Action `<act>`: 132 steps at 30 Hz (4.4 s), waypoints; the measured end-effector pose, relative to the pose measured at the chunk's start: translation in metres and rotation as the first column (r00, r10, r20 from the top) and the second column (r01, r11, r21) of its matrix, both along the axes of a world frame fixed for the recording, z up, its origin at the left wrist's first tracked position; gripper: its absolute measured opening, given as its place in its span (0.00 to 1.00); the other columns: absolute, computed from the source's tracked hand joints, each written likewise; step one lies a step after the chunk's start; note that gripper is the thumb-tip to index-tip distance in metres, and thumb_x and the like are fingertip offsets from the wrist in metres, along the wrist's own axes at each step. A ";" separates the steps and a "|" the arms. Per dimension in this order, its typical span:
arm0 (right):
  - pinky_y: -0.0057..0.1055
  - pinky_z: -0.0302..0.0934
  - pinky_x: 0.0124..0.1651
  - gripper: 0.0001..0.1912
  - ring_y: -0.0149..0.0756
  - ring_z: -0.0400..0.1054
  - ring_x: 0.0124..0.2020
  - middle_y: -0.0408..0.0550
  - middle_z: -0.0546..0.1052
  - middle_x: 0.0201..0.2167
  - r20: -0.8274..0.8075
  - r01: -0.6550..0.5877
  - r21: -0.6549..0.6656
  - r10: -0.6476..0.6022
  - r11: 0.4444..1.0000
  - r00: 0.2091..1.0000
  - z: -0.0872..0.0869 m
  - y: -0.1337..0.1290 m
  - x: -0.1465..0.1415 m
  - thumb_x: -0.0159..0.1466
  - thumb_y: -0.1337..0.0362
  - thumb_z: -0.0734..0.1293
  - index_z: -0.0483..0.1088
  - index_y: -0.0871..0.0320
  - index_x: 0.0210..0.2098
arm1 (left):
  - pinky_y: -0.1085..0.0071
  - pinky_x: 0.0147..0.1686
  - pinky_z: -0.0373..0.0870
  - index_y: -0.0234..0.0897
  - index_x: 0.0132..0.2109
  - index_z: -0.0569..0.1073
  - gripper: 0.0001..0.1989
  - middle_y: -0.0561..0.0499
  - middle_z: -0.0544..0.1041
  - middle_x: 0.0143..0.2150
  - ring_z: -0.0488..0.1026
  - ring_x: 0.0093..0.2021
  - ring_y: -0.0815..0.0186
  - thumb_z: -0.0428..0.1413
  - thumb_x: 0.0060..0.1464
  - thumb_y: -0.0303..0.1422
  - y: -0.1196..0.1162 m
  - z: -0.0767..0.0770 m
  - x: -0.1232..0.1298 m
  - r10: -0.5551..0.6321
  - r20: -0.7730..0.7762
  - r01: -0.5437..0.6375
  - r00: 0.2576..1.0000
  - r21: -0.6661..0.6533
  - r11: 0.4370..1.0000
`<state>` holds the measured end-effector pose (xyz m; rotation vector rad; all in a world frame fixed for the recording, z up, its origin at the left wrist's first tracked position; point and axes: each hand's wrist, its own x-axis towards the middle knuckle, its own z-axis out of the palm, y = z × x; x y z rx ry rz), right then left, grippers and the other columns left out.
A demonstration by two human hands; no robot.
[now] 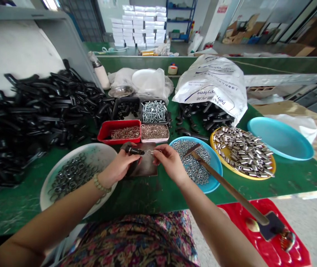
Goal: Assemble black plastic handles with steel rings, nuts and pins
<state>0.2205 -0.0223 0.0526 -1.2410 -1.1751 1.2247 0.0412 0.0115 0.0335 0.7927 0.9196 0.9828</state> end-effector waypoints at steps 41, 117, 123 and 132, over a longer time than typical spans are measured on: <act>0.46 0.58 0.50 0.13 0.50 0.63 0.49 0.58 0.71 0.45 0.971 0.074 0.105 -0.118 0.992 0.210 -0.026 0.111 0.130 0.59 0.61 0.66 0.71 0.59 0.42 | 0.66 0.42 0.67 0.36 0.34 0.77 0.09 0.47 0.77 0.35 0.72 0.38 0.60 0.61 0.47 0.37 0.029 0.042 -0.013 -0.273 -0.375 0.381 0.886 0.253 0.889; 0.34 0.64 0.41 0.11 0.33 0.73 0.28 0.46 0.76 0.31 0.551 -0.292 -0.093 0.294 0.952 0.781 -0.037 0.036 0.027 0.63 0.63 0.59 0.71 0.58 0.40 | 0.67 0.44 0.69 0.34 0.40 0.75 0.12 0.44 0.77 0.38 0.75 0.39 0.60 0.49 0.50 0.24 0.175 -0.027 -0.074 0.302 -0.950 0.612 0.084 0.289 0.737; 0.28 0.63 0.34 0.07 0.32 0.71 0.27 0.43 0.76 0.23 0.536 -0.267 -0.170 0.317 0.948 0.782 -0.034 0.036 0.027 0.62 0.63 0.61 0.69 0.57 0.34 | 0.71 0.39 0.71 0.34 0.36 0.70 0.10 0.50 0.75 0.32 0.75 0.36 0.65 0.51 0.44 0.20 0.153 -0.007 -0.062 0.305 -0.829 0.388 0.468 0.503 0.772; 0.28 0.61 0.33 0.06 0.32 0.70 0.24 0.42 0.74 0.21 0.691 -0.206 -0.031 0.170 0.978 0.702 -0.043 0.032 0.018 0.63 0.63 0.61 0.67 0.57 0.32 | 0.67 0.44 0.71 0.35 0.48 0.65 0.15 0.50 0.76 0.36 0.75 0.38 0.66 0.54 0.53 0.28 0.046 0.000 -0.031 -0.065 -0.639 0.387 0.766 0.378 0.841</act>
